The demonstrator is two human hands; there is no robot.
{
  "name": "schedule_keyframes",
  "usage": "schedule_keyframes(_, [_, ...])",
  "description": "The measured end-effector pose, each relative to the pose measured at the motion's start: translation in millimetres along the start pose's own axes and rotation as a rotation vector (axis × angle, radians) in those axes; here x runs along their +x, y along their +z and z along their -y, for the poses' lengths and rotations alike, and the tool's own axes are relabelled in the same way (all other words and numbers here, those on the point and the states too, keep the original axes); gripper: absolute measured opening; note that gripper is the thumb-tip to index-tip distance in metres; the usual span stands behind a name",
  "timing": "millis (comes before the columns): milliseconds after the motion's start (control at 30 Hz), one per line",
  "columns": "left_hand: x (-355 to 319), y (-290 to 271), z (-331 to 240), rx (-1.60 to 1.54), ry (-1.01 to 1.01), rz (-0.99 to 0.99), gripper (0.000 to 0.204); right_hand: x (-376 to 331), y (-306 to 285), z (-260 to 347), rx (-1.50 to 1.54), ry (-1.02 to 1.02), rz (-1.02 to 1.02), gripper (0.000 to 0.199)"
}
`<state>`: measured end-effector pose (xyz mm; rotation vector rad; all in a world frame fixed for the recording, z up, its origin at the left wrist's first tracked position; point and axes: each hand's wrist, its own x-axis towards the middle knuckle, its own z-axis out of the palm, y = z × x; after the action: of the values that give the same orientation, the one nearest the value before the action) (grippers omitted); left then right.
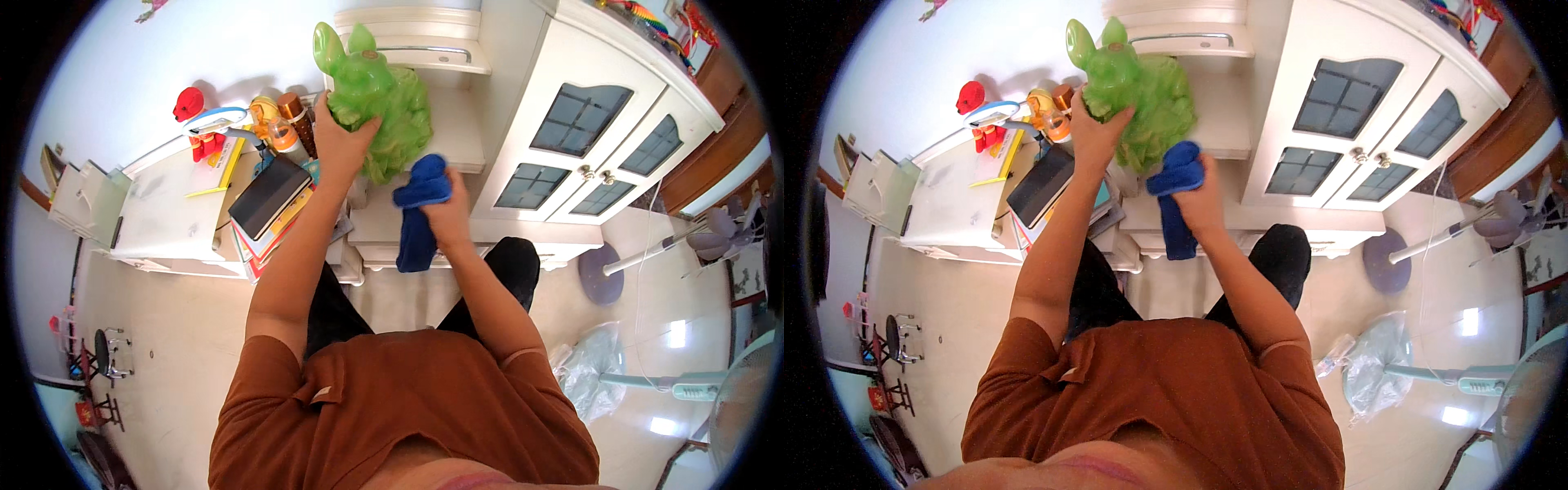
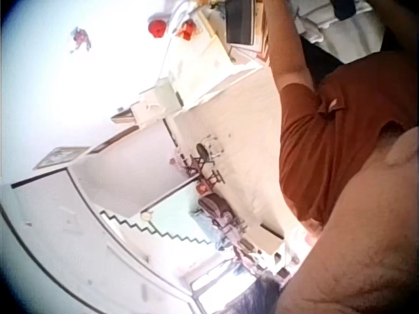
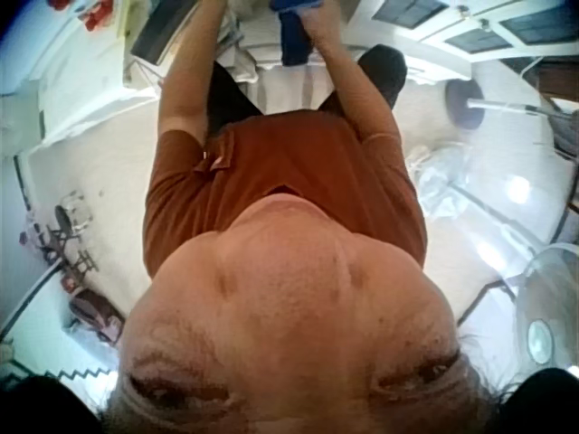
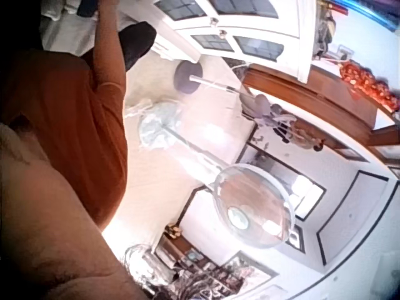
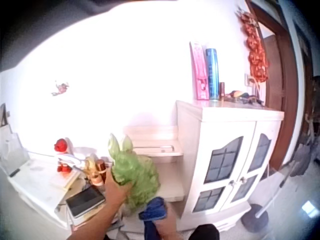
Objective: The person tidies a shelf by moving books and notebooks, then wipes down a jade-colored rabbit figurine with a blue cloth before returning the items to the shelf.
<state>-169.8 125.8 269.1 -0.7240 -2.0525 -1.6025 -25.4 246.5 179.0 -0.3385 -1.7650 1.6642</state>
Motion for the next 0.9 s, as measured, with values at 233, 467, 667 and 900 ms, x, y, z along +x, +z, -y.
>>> schedule_keyframes(233, [-6.1,6.9,10.6,-0.318,-0.004,-0.022,0.061,153.1,2.0,152.5,-0.043,-0.526,-0.199,0.064])
schedule_keyframes(467, [-6.0,9.4,-3.5,-0.252,0.005,0.004,0.063,312.1,83.2,225.8,0.102,-0.754,-0.165,0.048])
schedule_keyframes(667, [-9.8,5.0,16.3,-0.116,0.003,-0.010,0.073,350.0,128.4,85.4,-0.715,-0.289,0.667,0.086])
schedule_keyframes(900, [-6.4,8.5,9.7,-0.209,-0.023,0.018,0.070,386.5,129.0,41.4,-1.261,-0.675,0.556,0.061])
